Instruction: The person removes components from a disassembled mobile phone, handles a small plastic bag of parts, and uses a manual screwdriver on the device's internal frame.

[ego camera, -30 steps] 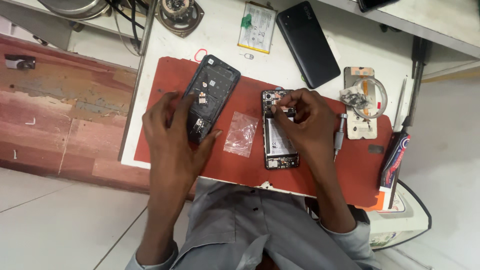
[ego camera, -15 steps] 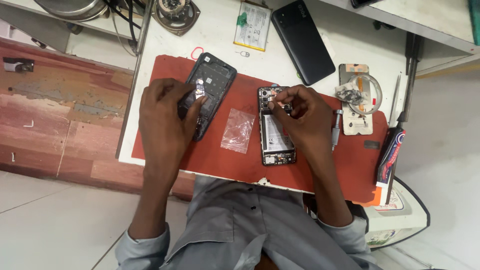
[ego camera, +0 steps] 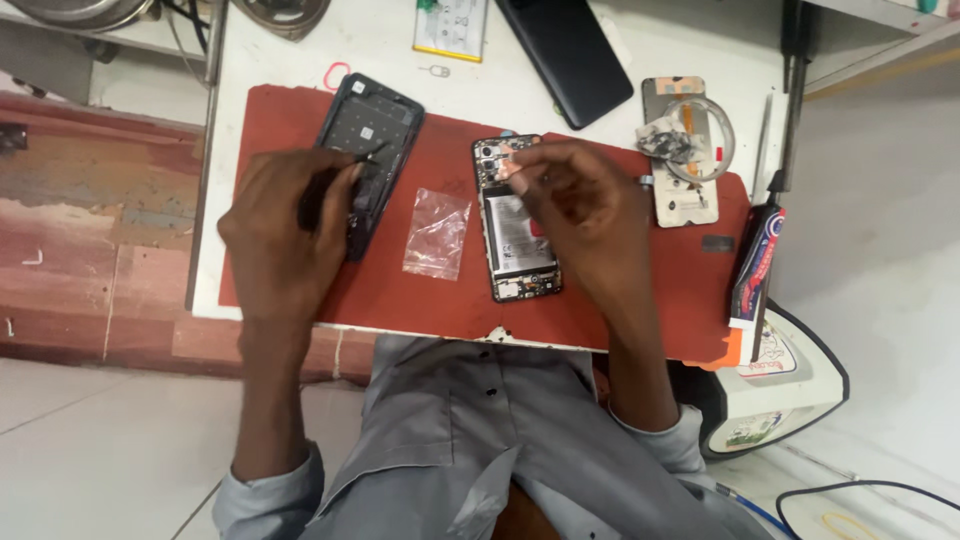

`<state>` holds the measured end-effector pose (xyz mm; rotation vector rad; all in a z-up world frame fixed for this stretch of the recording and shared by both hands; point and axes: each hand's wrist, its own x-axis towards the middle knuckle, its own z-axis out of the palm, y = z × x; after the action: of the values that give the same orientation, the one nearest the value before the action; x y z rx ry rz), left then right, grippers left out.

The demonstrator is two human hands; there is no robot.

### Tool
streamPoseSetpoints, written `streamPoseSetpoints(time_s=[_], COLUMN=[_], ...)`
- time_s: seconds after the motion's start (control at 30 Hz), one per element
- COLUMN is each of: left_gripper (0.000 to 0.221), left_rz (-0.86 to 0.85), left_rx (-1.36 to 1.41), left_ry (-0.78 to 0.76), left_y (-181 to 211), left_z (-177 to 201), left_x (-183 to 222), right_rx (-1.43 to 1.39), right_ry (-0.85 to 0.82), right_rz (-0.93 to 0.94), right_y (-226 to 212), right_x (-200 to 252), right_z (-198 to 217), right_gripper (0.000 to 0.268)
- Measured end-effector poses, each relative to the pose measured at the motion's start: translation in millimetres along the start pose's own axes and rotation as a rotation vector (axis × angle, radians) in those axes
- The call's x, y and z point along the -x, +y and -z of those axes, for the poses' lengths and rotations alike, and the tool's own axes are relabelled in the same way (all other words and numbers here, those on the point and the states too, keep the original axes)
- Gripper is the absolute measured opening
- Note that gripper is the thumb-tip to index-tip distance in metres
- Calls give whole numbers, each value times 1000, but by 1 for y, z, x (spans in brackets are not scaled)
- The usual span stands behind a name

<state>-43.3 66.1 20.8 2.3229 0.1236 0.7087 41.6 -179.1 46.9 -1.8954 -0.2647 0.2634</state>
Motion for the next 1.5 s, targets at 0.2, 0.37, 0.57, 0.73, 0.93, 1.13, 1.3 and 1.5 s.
streamPoseSetpoints(time_s=[0.2,0.37,0.57,0.73,0.93,1.13,1.3,1.5], left_gripper=[12,16,22,51,61,40,15,3], left_rz=[-404,-366,-282,-156,-56,46,117,401], left_rx=[-79,107,217,366,407,316,309,663], left_ry=[13,50,117,60,19,74,338,507], left_y=[22,36,41,38,34,15,1,5], left_z=[-2,-7,-15,-18,-13,11,47,47], left_x=[6,9,14,17,16,20,25,27], right_rx=[-408,-466,-479,-400,-280,-164,72,294], right_ry=[-325,-288,-300,-240,-186,-106,-89,-62], right_rz=[-77,-74,-27,43,87,69,207,482], right_y=[3,6,6,1,-10,-18,-26,-28], right_x=[6,4,5,8,8,-5,-6,-2], right_z=[-14,-22,-21,-25,-35,-59,-87,-99], right_gripper=[28,27,27,25,21,18,16,23])
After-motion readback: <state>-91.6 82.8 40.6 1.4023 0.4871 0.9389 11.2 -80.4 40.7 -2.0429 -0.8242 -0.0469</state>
